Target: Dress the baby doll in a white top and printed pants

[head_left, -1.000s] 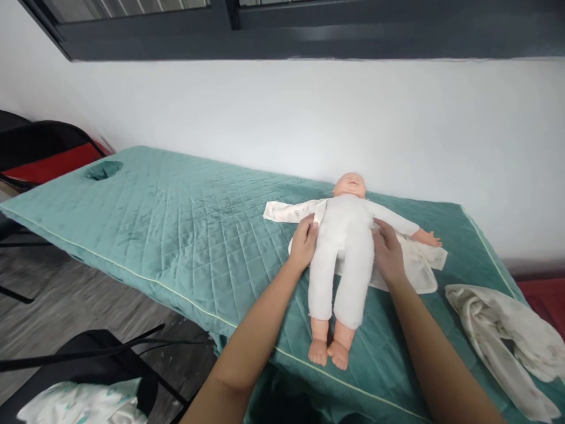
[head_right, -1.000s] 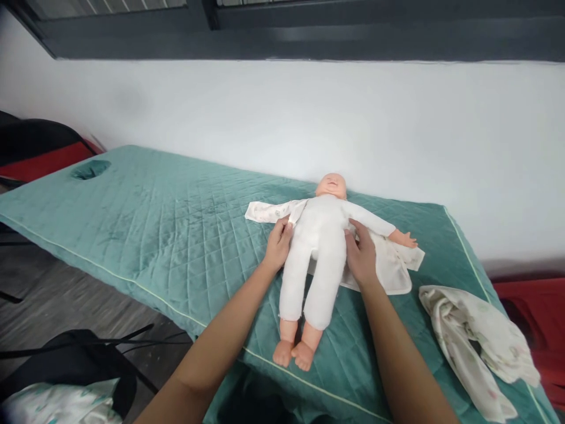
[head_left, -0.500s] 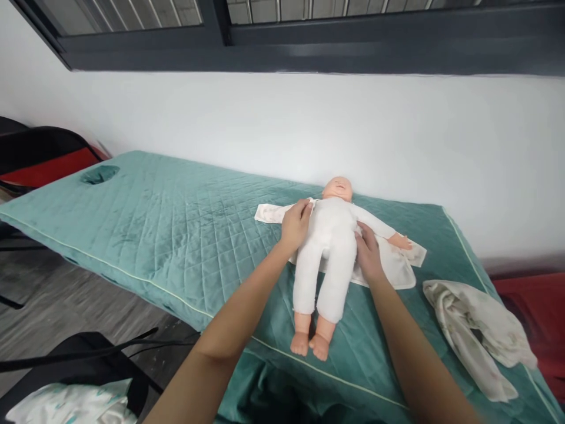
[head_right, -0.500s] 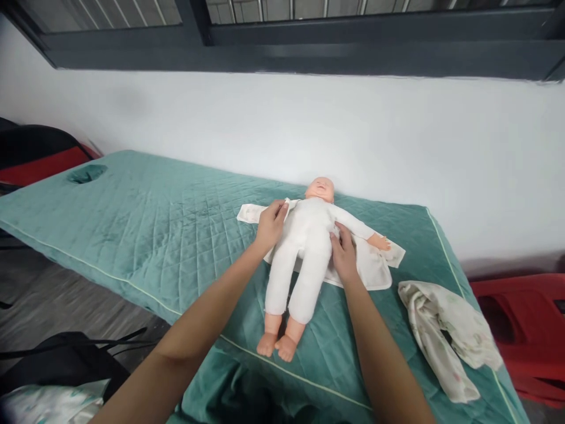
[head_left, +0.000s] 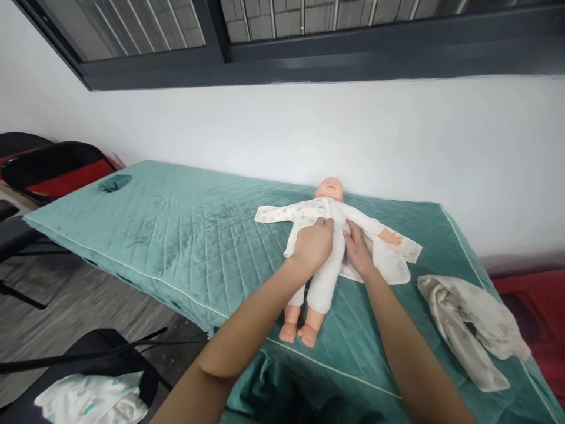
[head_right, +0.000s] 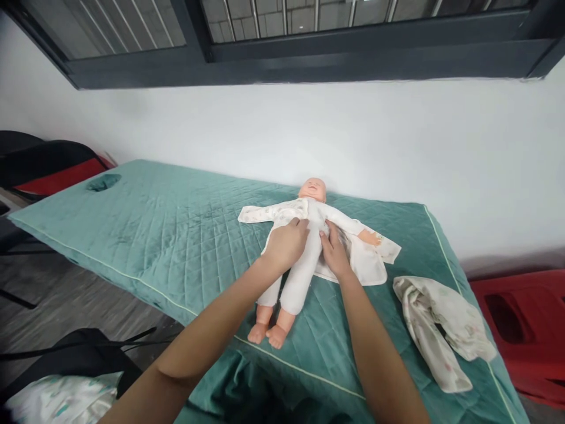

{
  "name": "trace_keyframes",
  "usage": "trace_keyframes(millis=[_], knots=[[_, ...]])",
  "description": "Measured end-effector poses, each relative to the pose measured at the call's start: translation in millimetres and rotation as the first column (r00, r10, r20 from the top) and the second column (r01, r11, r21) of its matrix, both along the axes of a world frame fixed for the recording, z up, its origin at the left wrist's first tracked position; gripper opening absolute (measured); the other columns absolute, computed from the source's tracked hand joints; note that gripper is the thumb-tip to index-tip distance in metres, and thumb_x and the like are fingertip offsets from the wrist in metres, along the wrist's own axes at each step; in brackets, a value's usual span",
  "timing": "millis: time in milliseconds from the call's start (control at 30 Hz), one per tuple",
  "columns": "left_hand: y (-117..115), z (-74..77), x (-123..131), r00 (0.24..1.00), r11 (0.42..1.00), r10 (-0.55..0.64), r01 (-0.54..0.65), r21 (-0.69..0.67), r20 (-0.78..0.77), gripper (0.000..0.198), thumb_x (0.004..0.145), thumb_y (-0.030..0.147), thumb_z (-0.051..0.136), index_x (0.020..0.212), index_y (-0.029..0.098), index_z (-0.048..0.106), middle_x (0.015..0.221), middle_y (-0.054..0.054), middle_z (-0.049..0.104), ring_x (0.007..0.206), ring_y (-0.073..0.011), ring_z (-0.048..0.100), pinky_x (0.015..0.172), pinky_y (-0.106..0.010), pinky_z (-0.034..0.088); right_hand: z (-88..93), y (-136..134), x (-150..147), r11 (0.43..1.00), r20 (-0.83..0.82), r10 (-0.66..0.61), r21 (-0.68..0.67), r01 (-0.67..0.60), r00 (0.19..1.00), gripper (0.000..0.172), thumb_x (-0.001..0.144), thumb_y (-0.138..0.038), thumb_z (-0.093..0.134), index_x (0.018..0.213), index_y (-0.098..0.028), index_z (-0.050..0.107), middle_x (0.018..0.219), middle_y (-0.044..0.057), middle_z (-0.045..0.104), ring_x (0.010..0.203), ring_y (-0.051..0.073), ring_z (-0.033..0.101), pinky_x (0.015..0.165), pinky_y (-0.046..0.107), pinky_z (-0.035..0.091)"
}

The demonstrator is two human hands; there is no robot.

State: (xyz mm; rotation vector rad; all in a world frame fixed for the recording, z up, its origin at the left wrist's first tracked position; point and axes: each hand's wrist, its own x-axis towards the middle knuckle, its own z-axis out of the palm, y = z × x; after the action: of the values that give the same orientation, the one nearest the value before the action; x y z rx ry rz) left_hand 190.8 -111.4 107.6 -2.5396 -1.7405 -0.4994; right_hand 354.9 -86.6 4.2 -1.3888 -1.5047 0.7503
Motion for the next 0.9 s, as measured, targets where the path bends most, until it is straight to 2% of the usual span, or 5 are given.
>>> trace_keyframes(millis=[100,233,433,700,900], knots=[[-29.3,-15.6,-17.5,0.988,0.993,-0.066,0.052,0.104,0.141,0.035,0.102,0.028,0.043,0.135,0.022,0.053,0.120,-0.009,0.067,0.092,-0.0218,0.070,0.066,-0.030,0.051,-1.5,0.2,0.4,1.000,-0.015,-0.016,0.005,0.016,1.000,0.065,0.096,-0.060,0.041,0.147,-0.021,0.044,0.158,0.011,0.043,0.147,0.025,0.039,0.125,0.046,0.028],[-58.2,-53.6,-57.3,0.915,0.968,-0.053,-0.052,0.247,0.400,0.028,0.101,0.028,0.048,0.126,0.022,0.058,0.127,-0.011,0.062,0.118,-0.0237,0.060,0.100,-0.040,0.051,-3.3,1.3,0.5,0.998,-0.025,-0.058,0.007,0.058,0.998,0.063,0.094,-0.059,0.045,0.144,-0.021,0.049,0.155,0.011,0.046,0.143,0.027,0.043,0.123,0.047,0.029],[-63.3,-86.9,-81.3,0.652,0.998,0.060,-0.063,-0.024,0.756,0.022,0.098,0.030,0.052,0.116,0.024,0.064,0.120,-0.008,0.058,0.110,-0.0193,0.061,0.096,-0.036,0.053,-5.3,2.2,2.2,0.996,-0.026,-0.083,0.035,0.084,0.996,0.060,0.094,-0.057,0.047,0.141,-0.021,0.053,0.151,0.012,0.052,0.140,0.026,0.046,0.122,0.048,0.030],[-57.6,-83.9,-90.0,0.497,0.992,0.123,-0.025,-0.127,0.859,0.020,0.097,0.036,0.052,0.091,0.023,0.066,0.094,-0.003,0.064,0.088,-0.0169,0.061,0.082,-0.031,0.051,0.5,2.3,-1.1,0.989,-0.001,-0.145,-0.021,0.145,0.989,0.059,0.092,-0.056,0.047,0.138,-0.020,0.056,0.146,0.013,0.055,0.132,0.029,0.052,0.118,0.051,0.033],[-4.1,-51.1,-75.3,0.500,0.980,0.177,-0.171,-0.104,0.848,0.017,0.096,0.031,0.051,0.097,0.022,0.066,0.095,-0.003,0.070,0.088,-0.0164,0.063,0.078,-0.029,0.050,10.9,1.1,-0.1,0.991,0.102,-0.107,-0.071,0.115,0.989,0.059,0.093,-0.053,0.044,0.140,-0.019,0.054,0.143,0.014,0.058,0.126,0.031,0.056,0.114,0.052,0.038]])
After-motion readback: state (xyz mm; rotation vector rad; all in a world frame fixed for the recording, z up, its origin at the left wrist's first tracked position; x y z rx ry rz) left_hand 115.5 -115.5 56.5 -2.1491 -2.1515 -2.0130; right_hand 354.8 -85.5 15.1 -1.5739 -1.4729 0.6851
